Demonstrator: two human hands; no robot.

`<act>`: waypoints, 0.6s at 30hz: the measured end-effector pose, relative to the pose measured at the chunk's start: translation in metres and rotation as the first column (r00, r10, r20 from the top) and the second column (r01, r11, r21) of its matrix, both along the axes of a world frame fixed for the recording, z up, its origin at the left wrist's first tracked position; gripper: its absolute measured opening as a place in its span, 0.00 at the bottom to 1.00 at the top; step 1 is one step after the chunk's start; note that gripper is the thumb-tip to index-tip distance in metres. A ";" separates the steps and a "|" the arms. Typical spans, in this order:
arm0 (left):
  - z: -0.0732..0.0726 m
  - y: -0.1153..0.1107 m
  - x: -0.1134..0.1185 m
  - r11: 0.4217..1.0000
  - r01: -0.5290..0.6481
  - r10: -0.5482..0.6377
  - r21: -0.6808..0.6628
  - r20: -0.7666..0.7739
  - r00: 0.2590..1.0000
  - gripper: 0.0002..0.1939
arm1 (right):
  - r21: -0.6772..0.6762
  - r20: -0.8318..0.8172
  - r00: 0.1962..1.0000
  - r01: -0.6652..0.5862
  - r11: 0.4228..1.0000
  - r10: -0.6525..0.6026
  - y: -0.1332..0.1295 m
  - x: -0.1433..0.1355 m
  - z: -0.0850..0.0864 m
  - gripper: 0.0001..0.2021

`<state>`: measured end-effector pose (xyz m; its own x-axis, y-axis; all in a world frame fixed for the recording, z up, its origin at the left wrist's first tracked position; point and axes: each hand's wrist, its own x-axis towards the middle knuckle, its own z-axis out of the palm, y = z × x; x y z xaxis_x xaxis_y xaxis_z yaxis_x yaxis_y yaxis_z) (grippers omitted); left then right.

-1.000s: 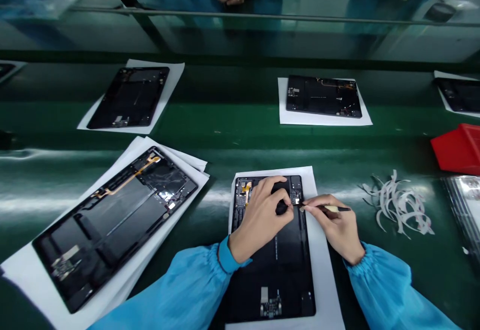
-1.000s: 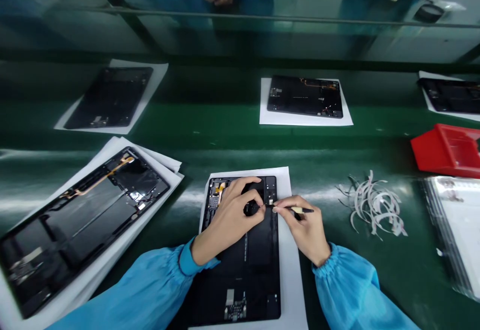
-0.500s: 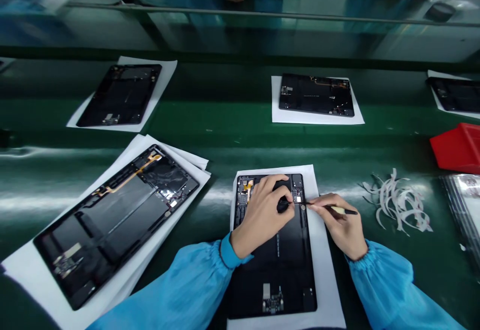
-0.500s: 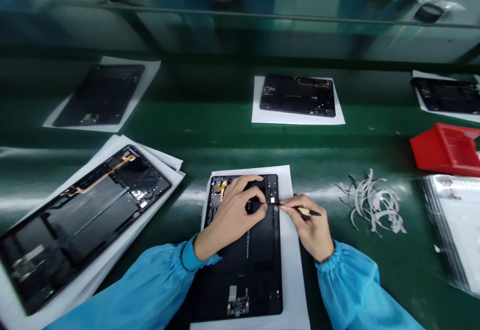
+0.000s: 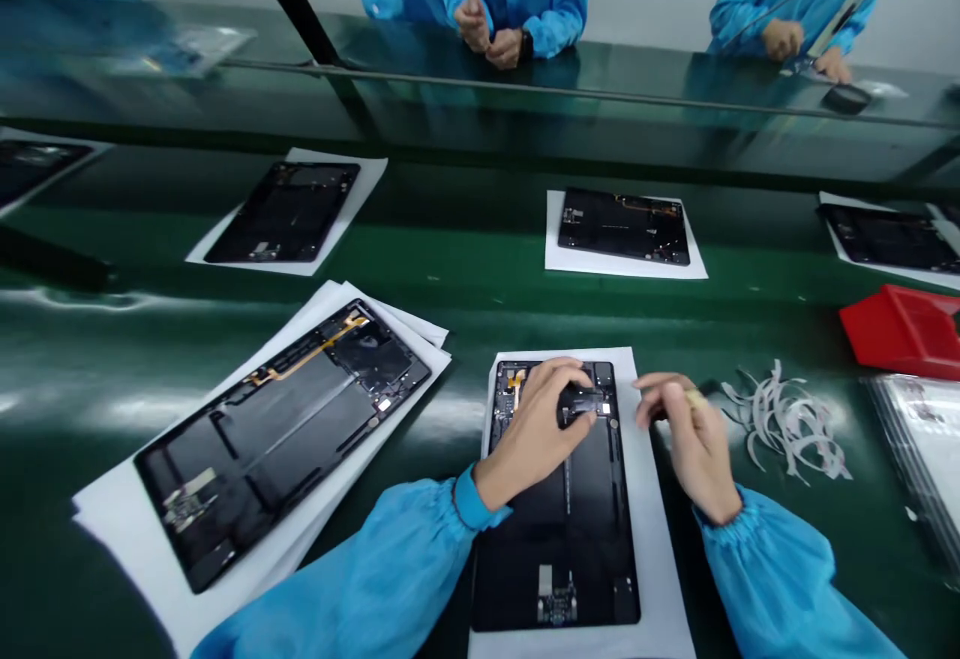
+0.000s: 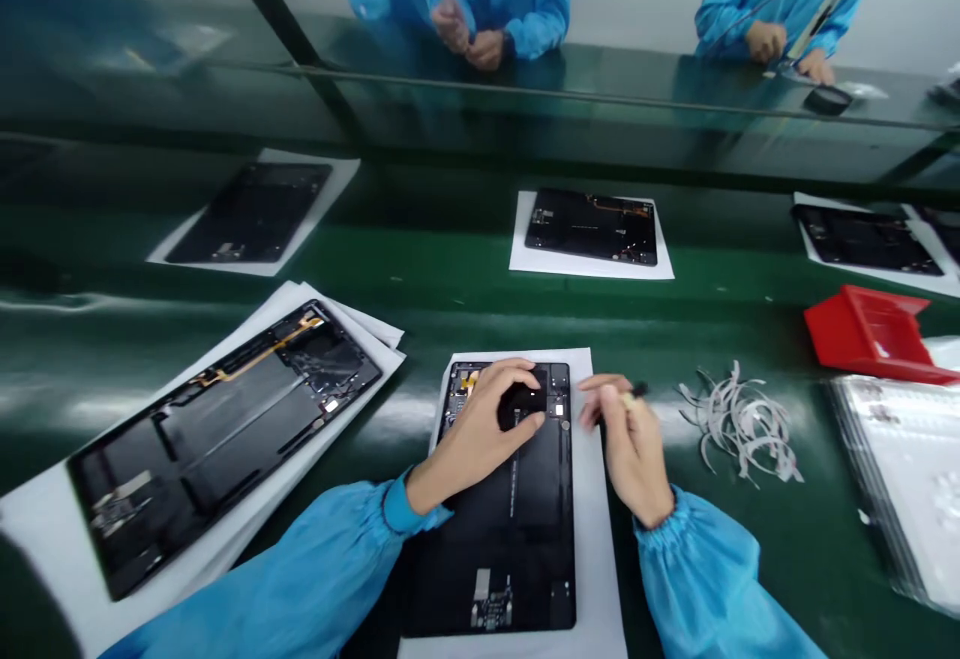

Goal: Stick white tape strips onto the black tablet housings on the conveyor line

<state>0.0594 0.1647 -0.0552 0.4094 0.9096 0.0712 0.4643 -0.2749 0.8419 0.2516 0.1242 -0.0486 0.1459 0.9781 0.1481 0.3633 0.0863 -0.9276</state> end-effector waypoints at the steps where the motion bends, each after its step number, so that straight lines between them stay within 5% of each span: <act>1: 0.001 -0.005 -0.008 0.999 -0.037 0.037 0.007 0.031 0.999 0.12 | -0.019 0.106 0.992 -0.066 0.998 0.067 0.004 -0.007 0.004 0.17; 4: 0.005 -0.029 -0.037 0.983 -0.165 0.172 -0.077 0.099 0.980 0.03 | -0.134 0.459 0.841 -0.252 0.958 0.286 0.016 -0.030 0.005 0.08; 7: 0.009 -0.063 -0.059 0.943 -0.136 0.171 -0.303 0.094 0.981 0.05 | -0.263 0.635 0.674 -0.272 0.926 0.378 0.025 -0.046 -0.003 0.06; 12: 0.022 -0.105 -0.051 0.812 0.008 0.152 -0.584 0.224 0.963 0.15 | -0.169 0.609 0.721 -0.291 0.942 0.332 0.010 -0.049 0.017 0.02; 15: 0.028 -0.115 -0.035 0.671 0.124 0.306 -0.731 0.425 0.852 0.26 | -0.077 0.562 0.746 -0.381 0.921 0.356 -0.029 -0.046 0.050 0.06; 18: 0.028 -0.121 -0.025 0.558 0.177 0.494 -0.811 0.495 0.714 0.29 | 0.054 0.663 0.659 -0.514 0.856 0.355 -0.074 -0.042 0.066 0.13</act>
